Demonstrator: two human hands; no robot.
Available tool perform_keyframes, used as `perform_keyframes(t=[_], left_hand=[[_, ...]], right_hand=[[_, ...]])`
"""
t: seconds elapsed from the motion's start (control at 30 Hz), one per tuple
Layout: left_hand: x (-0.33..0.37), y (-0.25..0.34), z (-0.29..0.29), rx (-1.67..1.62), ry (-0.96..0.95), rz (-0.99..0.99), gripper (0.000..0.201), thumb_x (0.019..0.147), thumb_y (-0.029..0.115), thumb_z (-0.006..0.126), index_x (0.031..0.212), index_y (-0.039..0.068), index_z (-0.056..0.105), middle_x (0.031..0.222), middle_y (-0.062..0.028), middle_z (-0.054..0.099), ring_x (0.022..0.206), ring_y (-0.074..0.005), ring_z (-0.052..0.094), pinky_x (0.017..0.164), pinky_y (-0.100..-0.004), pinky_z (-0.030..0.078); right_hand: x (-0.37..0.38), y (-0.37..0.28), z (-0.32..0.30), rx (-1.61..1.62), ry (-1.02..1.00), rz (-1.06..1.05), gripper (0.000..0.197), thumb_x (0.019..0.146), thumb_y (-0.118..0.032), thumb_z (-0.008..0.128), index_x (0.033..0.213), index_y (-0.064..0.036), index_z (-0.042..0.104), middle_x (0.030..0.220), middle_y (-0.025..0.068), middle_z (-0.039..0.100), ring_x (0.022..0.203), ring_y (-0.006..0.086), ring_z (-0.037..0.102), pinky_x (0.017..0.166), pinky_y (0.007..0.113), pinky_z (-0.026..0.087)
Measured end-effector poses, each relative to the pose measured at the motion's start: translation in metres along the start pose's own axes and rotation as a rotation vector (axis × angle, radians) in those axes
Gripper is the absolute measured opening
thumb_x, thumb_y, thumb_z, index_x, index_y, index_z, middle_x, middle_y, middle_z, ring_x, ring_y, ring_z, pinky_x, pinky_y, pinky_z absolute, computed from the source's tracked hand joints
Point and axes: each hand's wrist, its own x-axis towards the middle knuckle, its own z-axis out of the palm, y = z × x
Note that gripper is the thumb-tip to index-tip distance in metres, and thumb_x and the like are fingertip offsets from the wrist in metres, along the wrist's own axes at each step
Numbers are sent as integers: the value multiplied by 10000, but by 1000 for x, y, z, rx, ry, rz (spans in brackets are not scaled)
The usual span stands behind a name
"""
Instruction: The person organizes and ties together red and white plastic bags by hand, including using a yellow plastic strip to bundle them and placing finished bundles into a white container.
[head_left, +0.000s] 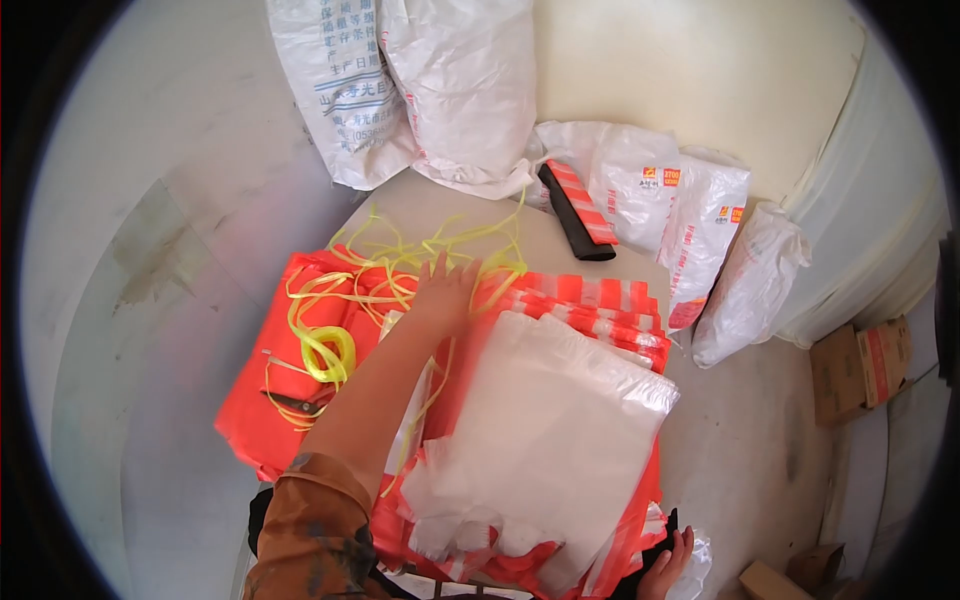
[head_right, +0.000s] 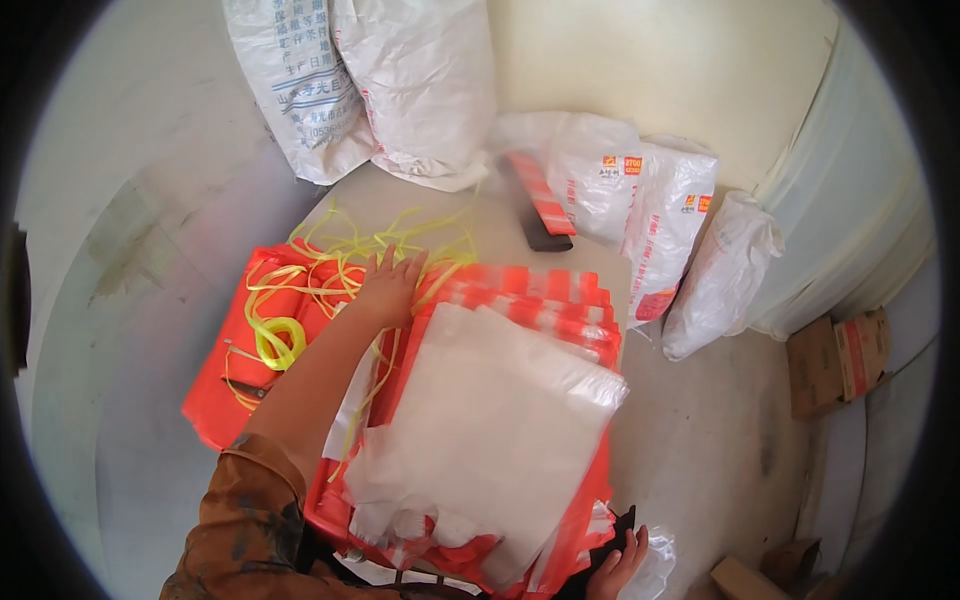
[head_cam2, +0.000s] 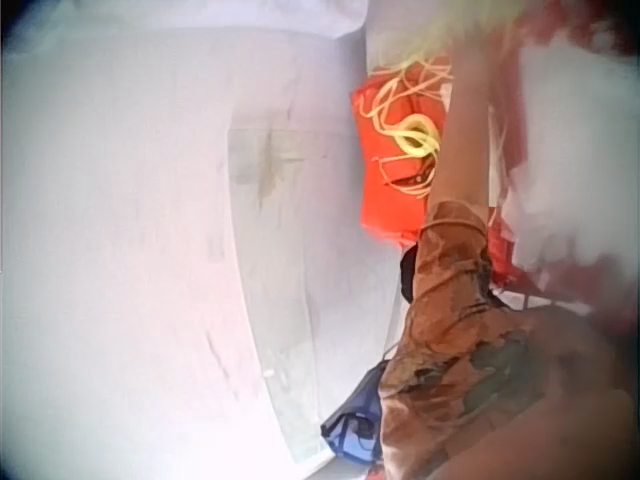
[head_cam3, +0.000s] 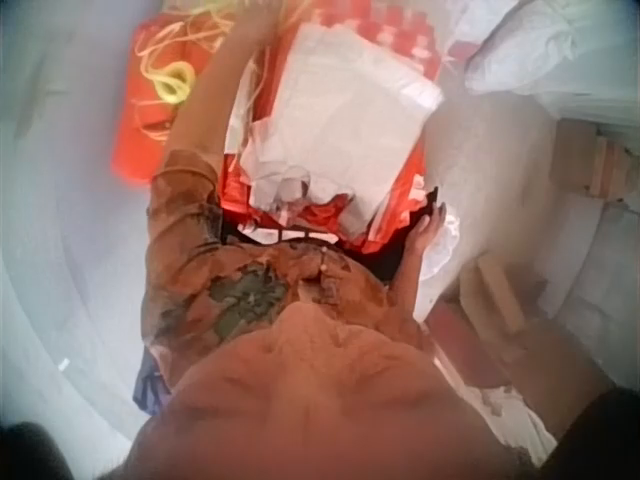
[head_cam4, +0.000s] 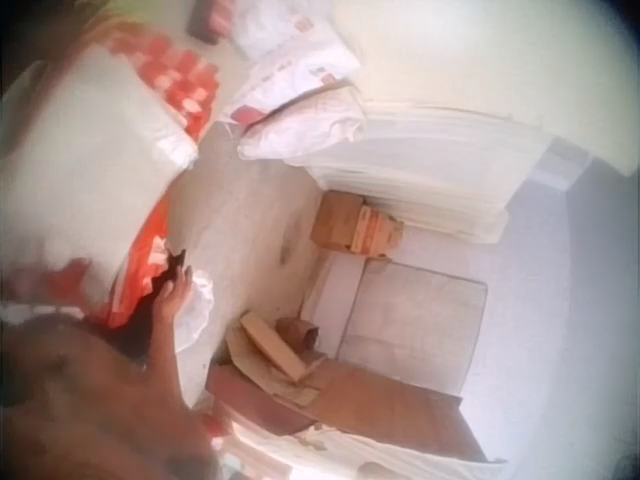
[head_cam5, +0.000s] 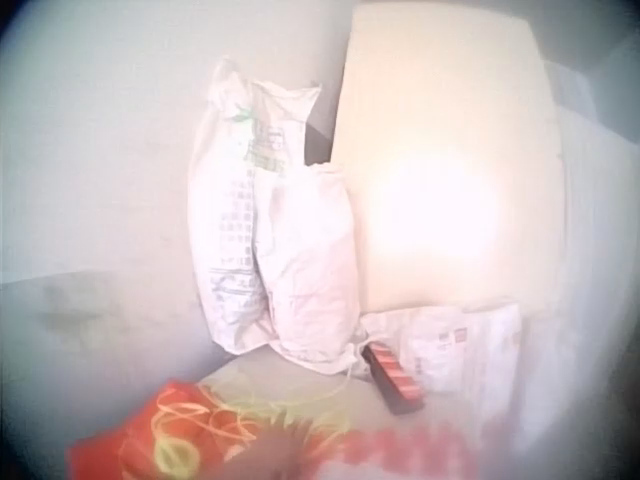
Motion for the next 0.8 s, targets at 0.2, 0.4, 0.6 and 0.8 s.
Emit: perform_keyframes(t=[0.2,0.4,0.6,0.8], left_hand=[[26,-8,36,36,76,-20,540,822,160,667,1334,103,505,1224,-155,639,1253,-357,528,1119,-557,304],[25,-8,13,-109,146,-7,213,853,131,596,1049,62,643,1052,-163,676,1014,-350,646,945,-448,477],[-3,-33,-7,-560,684,7,403,852,136,627,1248,71,606,1066,-194,672,973,-367,648,860,-406,511],[-127,-5,-48,-1008,445,-69,532,855,60,634,1367,27,494,1122,-157,653,1024,-253,643,880,-354,507]], right_hand=[[7,-14,-5,45,25,-12,469,1054,-362,437,1320,1,565,1421,286,474,1317,450,451,1125,505,340],[7,-13,-6,67,9,-2,463,1057,-369,430,1285,-1,593,1382,282,507,1283,445,482,1108,497,361],[3,-7,1,167,-18,52,450,1044,-339,416,1221,28,606,1378,260,510,1275,425,487,1101,483,361],[-1,-9,0,180,24,104,397,1014,-266,439,1115,62,638,1347,236,541,1243,404,523,1076,450,398]])
